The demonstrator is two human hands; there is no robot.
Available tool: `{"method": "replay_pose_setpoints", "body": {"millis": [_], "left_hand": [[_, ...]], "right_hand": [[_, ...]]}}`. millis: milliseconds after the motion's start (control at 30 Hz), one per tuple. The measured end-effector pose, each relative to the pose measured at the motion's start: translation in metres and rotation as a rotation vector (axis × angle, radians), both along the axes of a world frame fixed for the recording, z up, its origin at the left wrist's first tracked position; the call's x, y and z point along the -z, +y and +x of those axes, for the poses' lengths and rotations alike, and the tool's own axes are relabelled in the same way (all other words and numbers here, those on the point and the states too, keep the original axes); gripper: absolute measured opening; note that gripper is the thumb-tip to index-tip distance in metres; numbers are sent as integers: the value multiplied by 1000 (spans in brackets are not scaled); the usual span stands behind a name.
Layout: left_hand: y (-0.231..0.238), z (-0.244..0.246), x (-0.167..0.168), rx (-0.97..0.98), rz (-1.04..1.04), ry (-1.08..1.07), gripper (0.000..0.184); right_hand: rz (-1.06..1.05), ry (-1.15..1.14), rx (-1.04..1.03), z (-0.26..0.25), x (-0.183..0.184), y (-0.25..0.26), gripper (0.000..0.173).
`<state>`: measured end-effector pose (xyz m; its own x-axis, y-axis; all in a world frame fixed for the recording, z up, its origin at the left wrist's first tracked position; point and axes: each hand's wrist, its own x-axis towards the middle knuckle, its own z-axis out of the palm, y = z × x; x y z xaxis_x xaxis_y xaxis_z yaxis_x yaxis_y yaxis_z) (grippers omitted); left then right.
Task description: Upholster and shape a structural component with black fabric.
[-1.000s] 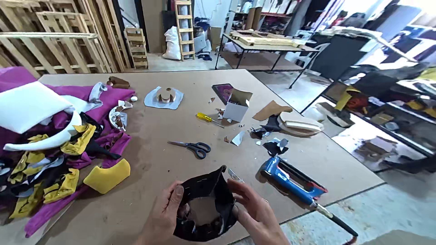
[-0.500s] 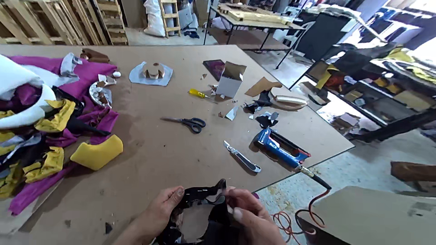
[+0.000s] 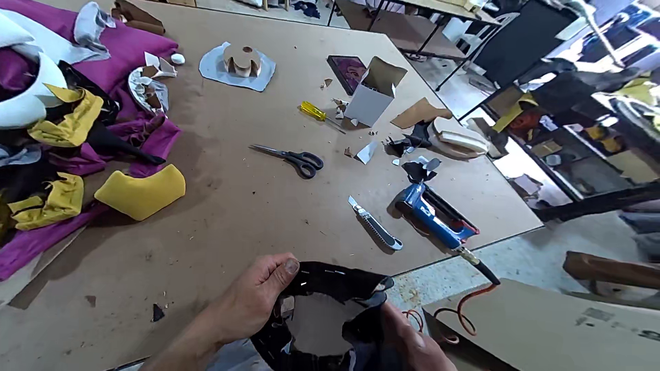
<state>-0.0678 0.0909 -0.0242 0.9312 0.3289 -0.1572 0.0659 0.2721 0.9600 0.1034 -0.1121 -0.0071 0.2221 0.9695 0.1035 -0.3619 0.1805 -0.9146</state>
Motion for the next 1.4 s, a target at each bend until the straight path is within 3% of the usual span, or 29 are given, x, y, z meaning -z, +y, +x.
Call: {"method": "replay_pose_setpoints", "body": {"millis": [133,300,600,867,1067,1133,1233,1333,1400], "left_hand": [[2,11,-8,-33,-4,59,36],[1,20,-17,-22,18,72,33],[1,36,-24,0,65,112,29],[15,49,-28,44,-196,57,17],[14,58,-25,18,-219,74,19],[12,61,-20,-25,-16,105,22],[5,64,-7,-145,476,168,40],[-5,68,8,-279,369,67,54],[-9,68,3,-320,384,127,58]], "right_hand": [[-14,-129,93,-5,0,0,55],[-39,122,127,-10,-6,3,40],[-37,348,278,-16,0,10,27],[-189,287,393,-14,-22,30,41],[-223,307,432,-5,-25,35,49],[-223,234,448,-2,-23,38,51],[-228,-199,488,-5,-24,44,45],[-139,-476,308,2,-34,43,49],[-160,-661,288,38,-27,38,53]]}}
